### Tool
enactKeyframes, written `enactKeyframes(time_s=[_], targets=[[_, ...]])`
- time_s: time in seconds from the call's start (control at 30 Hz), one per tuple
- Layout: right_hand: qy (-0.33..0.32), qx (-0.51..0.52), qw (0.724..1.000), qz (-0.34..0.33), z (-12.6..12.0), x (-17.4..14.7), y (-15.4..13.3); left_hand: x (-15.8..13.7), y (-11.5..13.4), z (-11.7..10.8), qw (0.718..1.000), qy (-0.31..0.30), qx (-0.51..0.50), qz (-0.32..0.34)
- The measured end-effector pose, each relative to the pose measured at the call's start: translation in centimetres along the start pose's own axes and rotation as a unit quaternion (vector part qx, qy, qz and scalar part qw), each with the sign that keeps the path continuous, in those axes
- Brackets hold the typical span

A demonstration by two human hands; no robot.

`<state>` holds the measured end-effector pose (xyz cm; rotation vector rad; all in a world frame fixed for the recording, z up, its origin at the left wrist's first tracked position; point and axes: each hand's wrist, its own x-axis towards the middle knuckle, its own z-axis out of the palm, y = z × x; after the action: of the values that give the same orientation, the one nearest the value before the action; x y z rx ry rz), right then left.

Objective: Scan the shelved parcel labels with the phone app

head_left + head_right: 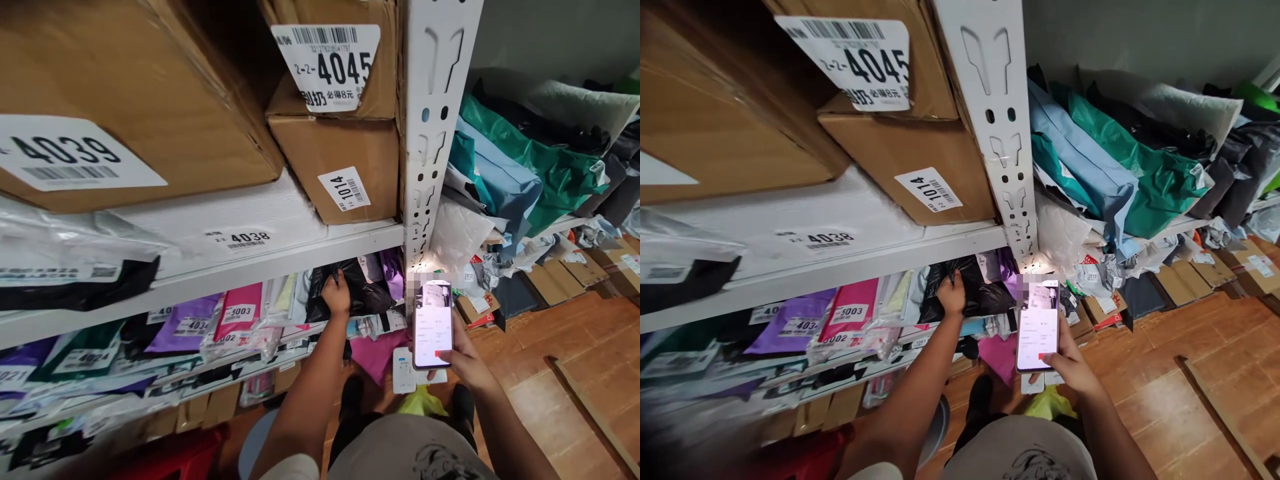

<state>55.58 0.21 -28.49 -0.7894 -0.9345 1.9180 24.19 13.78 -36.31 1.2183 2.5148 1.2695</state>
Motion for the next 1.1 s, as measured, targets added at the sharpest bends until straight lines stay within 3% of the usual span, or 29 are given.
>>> enactKeyframes(time_s=[0.2, 0.33, 0.53, 1.1], targets=[[0.016, -0.003, 1.0, 0.011, -1.3, -1.9, 1.0, -0.1, 0.0, -0.2, 1.0, -0.001, -0.009, 0.0], [-0.01, -0.002, 0.999, 0.034, -1.5, -2.4, 1.9, -0.1, 0.0, -0.2, 1.0, -0.002, -0.013, -0.001], [-0.03, 0.009, 0.997, 0.07, -1.2, -3.0, 2.7, -0.1, 0.2, -0.4, 1.0, -0.003, -0.02, 0.0], [-0.098, 0.032, 0.99, 0.093, 0.0, -3.3, 2.6, -0.4, 0.4, -0.7, 1.0, -0.006, -0.016, -0.004]])
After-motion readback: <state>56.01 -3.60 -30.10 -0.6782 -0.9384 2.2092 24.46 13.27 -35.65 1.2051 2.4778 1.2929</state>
